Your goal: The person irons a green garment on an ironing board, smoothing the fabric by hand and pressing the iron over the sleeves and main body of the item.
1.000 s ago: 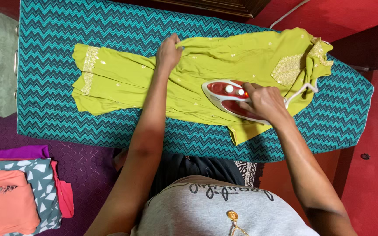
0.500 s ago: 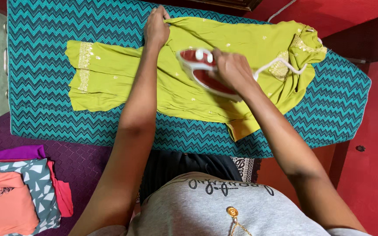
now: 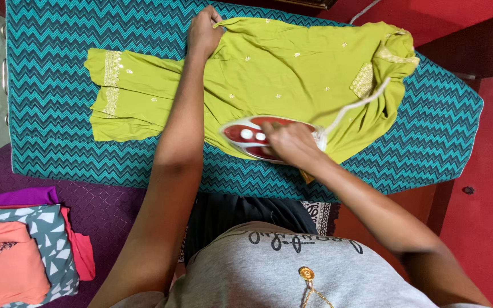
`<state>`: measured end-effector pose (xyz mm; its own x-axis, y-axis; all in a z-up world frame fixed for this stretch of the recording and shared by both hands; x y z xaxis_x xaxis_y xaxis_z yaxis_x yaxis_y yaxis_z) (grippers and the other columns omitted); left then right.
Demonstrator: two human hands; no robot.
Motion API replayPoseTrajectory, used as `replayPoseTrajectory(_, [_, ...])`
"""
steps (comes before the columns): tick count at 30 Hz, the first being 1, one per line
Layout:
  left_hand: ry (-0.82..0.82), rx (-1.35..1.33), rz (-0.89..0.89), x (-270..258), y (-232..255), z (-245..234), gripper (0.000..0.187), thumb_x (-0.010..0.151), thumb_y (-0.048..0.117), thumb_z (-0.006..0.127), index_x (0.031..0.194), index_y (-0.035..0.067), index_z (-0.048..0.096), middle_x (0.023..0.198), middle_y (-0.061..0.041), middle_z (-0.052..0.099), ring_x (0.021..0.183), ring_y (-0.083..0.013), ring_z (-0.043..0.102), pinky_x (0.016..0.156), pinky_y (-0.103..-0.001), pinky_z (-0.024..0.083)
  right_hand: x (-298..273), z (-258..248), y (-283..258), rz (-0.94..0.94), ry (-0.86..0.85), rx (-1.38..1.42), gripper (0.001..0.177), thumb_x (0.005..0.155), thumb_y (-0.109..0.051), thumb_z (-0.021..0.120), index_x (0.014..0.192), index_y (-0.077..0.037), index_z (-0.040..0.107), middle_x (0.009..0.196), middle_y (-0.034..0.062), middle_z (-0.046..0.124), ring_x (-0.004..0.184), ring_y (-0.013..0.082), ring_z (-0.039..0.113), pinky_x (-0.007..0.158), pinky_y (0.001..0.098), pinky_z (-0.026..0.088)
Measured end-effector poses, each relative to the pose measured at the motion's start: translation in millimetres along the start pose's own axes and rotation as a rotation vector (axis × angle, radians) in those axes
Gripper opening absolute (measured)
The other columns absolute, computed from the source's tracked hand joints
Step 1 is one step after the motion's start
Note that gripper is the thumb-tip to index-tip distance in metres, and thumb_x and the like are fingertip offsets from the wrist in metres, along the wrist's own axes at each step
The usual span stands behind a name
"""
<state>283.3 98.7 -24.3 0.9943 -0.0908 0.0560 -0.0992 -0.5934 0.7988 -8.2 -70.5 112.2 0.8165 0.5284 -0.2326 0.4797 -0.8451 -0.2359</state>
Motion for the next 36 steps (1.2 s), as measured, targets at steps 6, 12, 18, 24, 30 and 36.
replayPoseTrajectory(6, [0.009, 0.029, -0.02, 6.3, -17.3, -4.0, 0.021, 0.08, 0.011, 0.084, 0.09, 0.005, 0.067, 0.084, -0.007, 0.071, 0.083, -0.0258, 0.071, 0.074, -0.041, 0.054, 11.6, -3.8, -11.7, 0.01, 0.138, 0.025, 0.036, 0.089, -0.023, 0.077, 0.101, 0.006, 0.06, 0.068, 0.0199, 0.068, 0.047, 0.0252, 0.064, 0.042, 0.0405, 0.049])
replayPoseTrajectory(12, [-0.023, 0.008, -0.032, 29.1, -28.6, -3.9, 0.032, 0.085, 0.023, 0.083, 0.093, 0.002, 0.059, 0.085, -0.014, 0.066, 0.082, -0.0321, 0.067, 0.074, -0.045, 0.052, -40.8, -24.5, 43.5, 0.356, 0.239, 0.072, 0.045, 0.083, -0.024, 0.078, 0.11, 0.009, 0.062, 0.074, 0.0243, 0.071, 0.05, 0.0306, 0.068, 0.042, 0.0416, 0.053])
replayPoseTrajectory(18, [-0.155, 0.026, -0.118, 30.0, -17.4, -3.0, 0.039, 0.093, 0.034, 0.08, 0.095, 0.003, 0.055, 0.089, -0.017, 0.064, 0.087, -0.0349, 0.065, 0.079, -0.046, 0.051, 16.1, -44.0, 85.7, 0.522, 0.393, 0.016, 0.037, 0.086, -0.028, 0.08, 0.097, 0.003, 0.064, 0.073, 0.0245, 0.071, 0.058, 0.0385, 0.07, 0.051, 0.049, 0.053])
replayPoseTrajectory(24, [-0.049, -0.044, 0.025, 30.6, -15.2, -2.3, 0.021, 0.095, 0.021, 0.075, 0.097, 0.008, 0.059, 0.09, -0.01, 0.067, 0.084, -0.0296, 0.065, 0.072, -0.046, 0.05, 93.1, -68.7, 120.4, 0.476, 0.461, -0.021, 0.036, 0.085, -0.026, 0.08, 0.097, 0.003, 0.063, 0.07, 0.0242, 0.069, 0.06, 0.0401, 0.07, 0.054, 0.0495, 0.054])
replayPoseTrajectory(30, [-0.086, -0.039, -0.208, 18.9, -11.0, -13.9, 0.018, 0.095, 0.018, 0.074, 0.1, 0.01, 0.059, 0.087, -0.009, 0.065, 0.084, -0.0297, 0.067, 0.074, -0.045, 0.051, 19.6, -59.4, 134.1, 0.653, 0.356, -0.019, 0.044, 0.084, -0.031, 0.084, 0.099, 0.005, 0.063, 0.068, 0.0233, 0.069, 0.056, 0.0377, 0.069, 0.05, 0.0484, 0.053])
replayPoseTrajectory(36, [0.404, 0.284, 0.023, -28.0, 65.9, -37.7, 0.028, 0.08, 0.006, 0.075, 0.105, 0.007, 0.061, 0.106, -0.013, 0.063, 0.102, -0.0276, 0.061, 0.085, -0.042, 0.05, 17.6, -71.4, 155.9, 0.672, 0.439, 0.004, 0.041, 0.085, -0.029, 0.085, 0.097, 0.004, 0.064, 0.074, 0.0252, 0.069, 0.063, 0.0425, 0.069, 0.058, 0.0514, 0.054])
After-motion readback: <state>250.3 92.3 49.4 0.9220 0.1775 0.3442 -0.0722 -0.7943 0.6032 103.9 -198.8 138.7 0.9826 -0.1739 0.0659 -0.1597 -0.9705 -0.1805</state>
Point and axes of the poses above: each hand's wrist, its own x-axis towards the middle knuckle, its own z-axis out of the palm, y = z × x, the point moved 7 cm from there along x, towards the middle knuckle
